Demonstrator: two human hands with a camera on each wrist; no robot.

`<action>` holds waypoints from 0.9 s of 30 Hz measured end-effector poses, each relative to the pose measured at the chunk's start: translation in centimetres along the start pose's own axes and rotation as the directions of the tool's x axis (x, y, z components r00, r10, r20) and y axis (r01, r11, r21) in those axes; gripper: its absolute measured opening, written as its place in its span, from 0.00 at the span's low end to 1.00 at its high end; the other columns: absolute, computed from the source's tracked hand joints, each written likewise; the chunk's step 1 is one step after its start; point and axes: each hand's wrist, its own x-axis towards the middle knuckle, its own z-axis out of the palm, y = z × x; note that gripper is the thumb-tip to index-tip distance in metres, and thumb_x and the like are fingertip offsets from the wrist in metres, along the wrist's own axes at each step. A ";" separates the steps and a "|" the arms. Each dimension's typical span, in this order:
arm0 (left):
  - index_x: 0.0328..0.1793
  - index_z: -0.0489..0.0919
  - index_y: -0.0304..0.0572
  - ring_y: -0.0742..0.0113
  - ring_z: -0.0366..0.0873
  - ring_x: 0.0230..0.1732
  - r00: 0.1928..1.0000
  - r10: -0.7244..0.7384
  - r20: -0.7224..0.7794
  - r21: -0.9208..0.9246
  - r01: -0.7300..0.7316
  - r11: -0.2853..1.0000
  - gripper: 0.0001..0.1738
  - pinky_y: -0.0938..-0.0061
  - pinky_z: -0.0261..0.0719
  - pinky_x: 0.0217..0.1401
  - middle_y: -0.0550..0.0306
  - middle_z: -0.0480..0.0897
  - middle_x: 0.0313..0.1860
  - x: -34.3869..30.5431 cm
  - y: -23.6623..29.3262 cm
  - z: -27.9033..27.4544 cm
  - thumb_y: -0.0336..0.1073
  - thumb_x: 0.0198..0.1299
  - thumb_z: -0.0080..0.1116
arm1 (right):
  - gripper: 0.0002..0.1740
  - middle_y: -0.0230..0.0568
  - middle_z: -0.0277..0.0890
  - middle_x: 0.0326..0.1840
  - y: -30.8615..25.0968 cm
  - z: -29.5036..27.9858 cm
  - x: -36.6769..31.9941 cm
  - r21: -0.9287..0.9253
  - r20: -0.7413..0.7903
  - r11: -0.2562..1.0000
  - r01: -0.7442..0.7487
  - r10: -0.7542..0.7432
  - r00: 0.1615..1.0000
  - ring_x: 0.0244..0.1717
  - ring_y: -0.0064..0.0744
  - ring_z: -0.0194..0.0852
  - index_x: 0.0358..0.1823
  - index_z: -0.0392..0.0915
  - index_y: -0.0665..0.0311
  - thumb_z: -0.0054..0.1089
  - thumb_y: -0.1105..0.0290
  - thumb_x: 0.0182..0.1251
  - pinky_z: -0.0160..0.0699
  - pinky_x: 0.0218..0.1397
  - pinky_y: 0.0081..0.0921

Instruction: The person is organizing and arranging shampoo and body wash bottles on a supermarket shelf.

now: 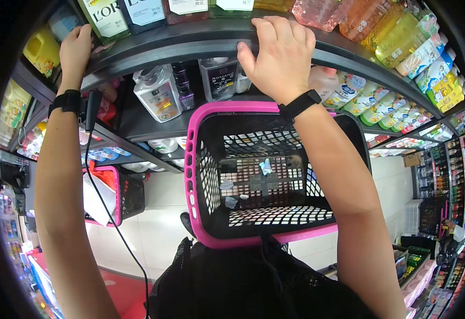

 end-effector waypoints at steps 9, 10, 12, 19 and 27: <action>0.47 0.84 0.37 0.57 0.83 0.36 0.992 0.025 -0.124 0.261 0.008 0.965 0.29 0.68 0.77 0.45 0.46 0.85 0.34 0.5 -0.6 -0.7 0.55 0.59 0.48 | 0.23 0.32 0.75 0.50 -0.6 -0.5 0.0 -0.032 -0.012 0.999 -0.028 0.027 1.000 0.52 0.40 0.68 0.48 0.80 0.55 0.67 0.55 0.50 0.59 0.60 0.43; 0.47 0.84 0.38 0.53 0.84 0.38 0.988 0.047 -0.149 0.329 0.005 0.944 0.29 0.67 0.77 0.47 0.44 0.85 0.35 0.0 -0.1 -0.8 0.56 0.59 0.47 | 0.23 0.32 0.75 0.50 -0.9 -1.4 0.4 -0.025 -0.023 0.999 -0.023 0.022 0.999 0.52 0.41 0.68 0.48 0.80 0.56 0.67 0.57 0.50 0.59 0.60 0.43; 0.52 0.83 0.41 0.43 0.81 0.50 0.989 -0.009 -0.148 0.375 0.064 0.925 0.31 0.61 0.76 0.56 0.38 0.84 0.45 -0.3 0.4 -0.5 0.58 0.59 0.45 | 0.19 0.42 0.70 0.41 -0.5 -3.0 1.0 0.139 0.017 0.989 -0.052 0.050 0.999 0.50 0.44 0.67 0.42 0.74 0.61 0.64 0.59 0.51 0.61 0.58 0.45; 0.57 0.82 0.44 0.40 0.78 0.57 0.999 0.006 -0.053 0.530 0.024 0.847 0.33 0.59 0.73 0.62 0.37 0.82 0.52 2.0 -2.1 -0.4 0.59 0.60 0.44 | 0.14 0.42 0.67 0.37 -0.1 -3.0 0.7 0.192 0.016 0.979 -0.071 0.069 0.997 0.47 0.44 0.66 0.36 0.73 0.60 0.60 0.60 0.54 0.61 0.56 0.44; 0.56 0.83 0.47 0.41 0.78 0.59 0.982 0.041 -0.183 0.501 0.057 0.864 0.34 0.61 0.72 0.63 0.38 0.83 0.52 1.8 -2.1 -1.1 0.62 0.57 0.45 | 0.13 0.42 0.67 0.37 0.1 -2.3 0.4 0.196 -0.005 0.978 -0.065 0.067 0.998 0.46 0.43 0.66 0.35 0.72 0.60 0.60 0.60 0.54 0.61 0.56 0.44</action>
